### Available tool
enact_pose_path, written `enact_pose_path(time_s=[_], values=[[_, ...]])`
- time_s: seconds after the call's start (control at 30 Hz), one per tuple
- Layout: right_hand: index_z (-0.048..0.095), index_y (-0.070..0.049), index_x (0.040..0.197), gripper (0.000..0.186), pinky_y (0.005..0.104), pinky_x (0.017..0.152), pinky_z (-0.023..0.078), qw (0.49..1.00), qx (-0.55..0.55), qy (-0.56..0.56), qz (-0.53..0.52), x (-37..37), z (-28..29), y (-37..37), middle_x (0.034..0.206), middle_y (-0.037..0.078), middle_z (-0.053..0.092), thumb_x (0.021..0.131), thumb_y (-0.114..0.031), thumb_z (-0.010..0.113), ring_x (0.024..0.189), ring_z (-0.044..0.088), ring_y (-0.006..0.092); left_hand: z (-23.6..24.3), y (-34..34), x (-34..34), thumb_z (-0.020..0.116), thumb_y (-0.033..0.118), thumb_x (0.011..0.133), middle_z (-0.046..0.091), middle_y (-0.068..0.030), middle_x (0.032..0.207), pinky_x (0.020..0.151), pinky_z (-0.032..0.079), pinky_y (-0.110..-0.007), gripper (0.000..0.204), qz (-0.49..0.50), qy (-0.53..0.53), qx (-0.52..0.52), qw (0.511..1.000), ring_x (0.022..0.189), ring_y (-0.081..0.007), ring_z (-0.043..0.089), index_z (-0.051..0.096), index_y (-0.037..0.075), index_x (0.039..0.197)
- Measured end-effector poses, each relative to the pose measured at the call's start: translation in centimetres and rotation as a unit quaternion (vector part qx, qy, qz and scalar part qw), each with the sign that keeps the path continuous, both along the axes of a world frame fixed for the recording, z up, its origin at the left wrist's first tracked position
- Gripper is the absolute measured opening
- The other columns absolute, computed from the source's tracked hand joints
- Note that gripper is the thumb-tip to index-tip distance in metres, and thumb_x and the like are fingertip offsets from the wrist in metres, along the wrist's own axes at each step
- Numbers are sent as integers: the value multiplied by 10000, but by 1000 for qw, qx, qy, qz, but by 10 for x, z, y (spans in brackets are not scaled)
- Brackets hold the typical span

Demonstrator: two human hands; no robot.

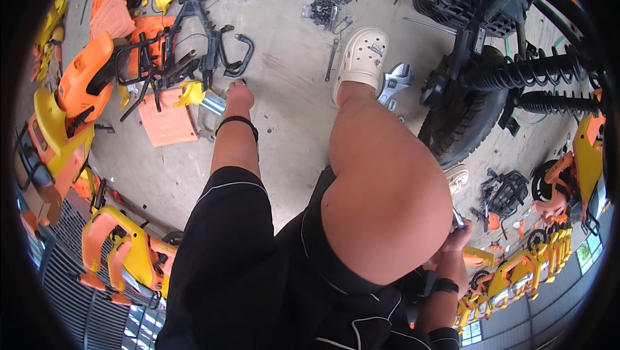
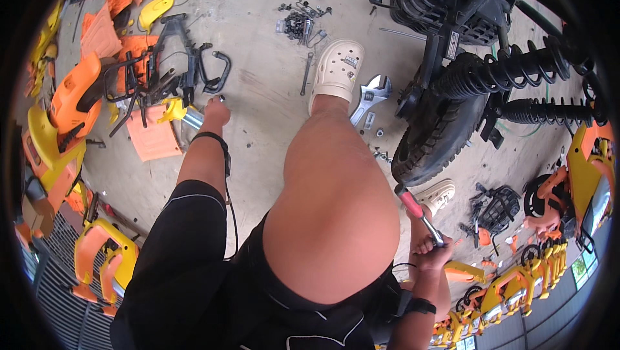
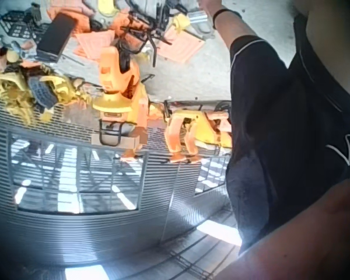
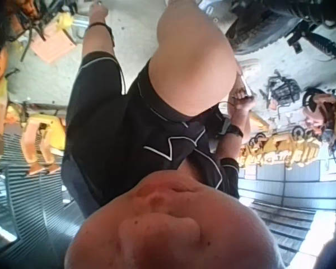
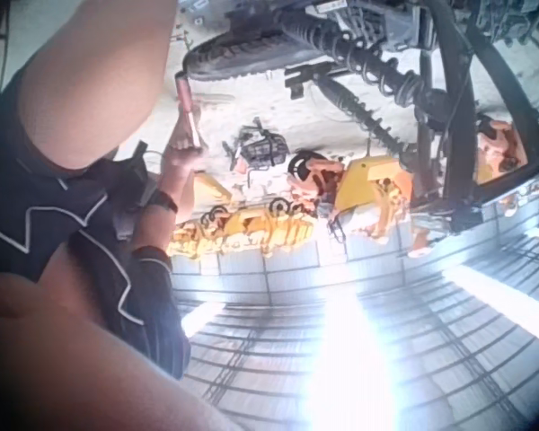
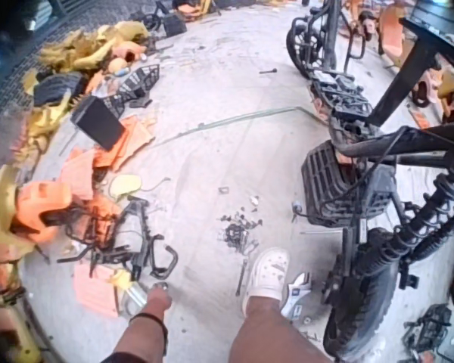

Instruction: The person works on a motorcycle wheel assembly using a socket wrench and a small wrench. They remove and replace bolts on the hub of the wheel while it is positioned on the floor.

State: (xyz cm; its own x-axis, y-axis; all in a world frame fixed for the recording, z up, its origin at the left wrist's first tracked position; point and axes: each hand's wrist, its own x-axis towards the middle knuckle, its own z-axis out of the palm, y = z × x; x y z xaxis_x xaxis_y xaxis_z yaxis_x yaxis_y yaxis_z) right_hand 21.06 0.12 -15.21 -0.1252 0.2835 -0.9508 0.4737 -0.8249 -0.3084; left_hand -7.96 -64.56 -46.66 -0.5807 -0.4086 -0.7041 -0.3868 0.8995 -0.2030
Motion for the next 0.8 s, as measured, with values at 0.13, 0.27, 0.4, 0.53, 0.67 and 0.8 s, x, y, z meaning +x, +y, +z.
enact_pose_path(time_s=[0.13, 0.27, 0.4, 0.53, 0.67, 0.8], values=[[599, -54, 769, 423, 337, 456, 307, 999, 16, -21, 22, 0, 17, 25, 517, 2, 373, 879, -447, 485, 460, 368, 175, -9, -1, -18, 637, 243, 932, 596, -155, 1347, 1020, 508, -467, 391, -44, 1, -35, 998, 1252, -353, 597, 588, 94, 1290], [527, -111, 711, 376, 335, 464, 299, 996, 46, -68, 44, -19, 45, 35, 521, -2, 378, 877, -447, 491, 458, 367, 169, 2, 0, -17, 604, 308, 953, 667, -122, 1242, 965, 531, -469, 306, -93, 2, -42, 995, 1179, -336, 648, 671, 129, 1192], [538, -121, 726, 361, 328, 460, 297, 993, 56, -103, 14, -42, 63, 33, 528, -10, 391, 877, -447, 505, 460, 378, 167, -3, -7, -7, 664, 335, 907, 690, -136, 1180, 951, 533, -479, 348, -98, 22, -72, 992, 1133, -344, 670, 659, 146, 1199], [542, -138, 740, 356, 315, 461, 302, 988, 19, -133, 76, -32, 60, 36, 531, -14, 385, 878, -464, 507, 464, 370, 161, 32, 33, -11, 607, 321, 919, 706, -209, 1091, 895, 535, -500, 365, -27, 70, 11, 997, 1039, -375, 687, 612, 21, 1127], [489, -126, 639, 339, 316, 389, 313, 914, 151, -252, 278, -70, 45, 20, 487, 20, 437, 915, -323, 478, 367, 369, 152, 65, 55, -20, 589, 223, 934, 703, -188, 942, 739, 538, -410, 335, 73, 159, 241, 955, 793, -276, 688, 514, -39, 1128], [634, -9, 891, 258, 292, 515, 370, 891, 243, -180, 339, -77, 42, -1, 704, 56, 575, 931, -217, 487, 565, 496, 137, 179, 137, -81, 542, 130, 914, 603, -96, 846, 757, 523, -348, 235, 296, 245, 493, 781, 761, -186, 636, 532, 15, 1119]])
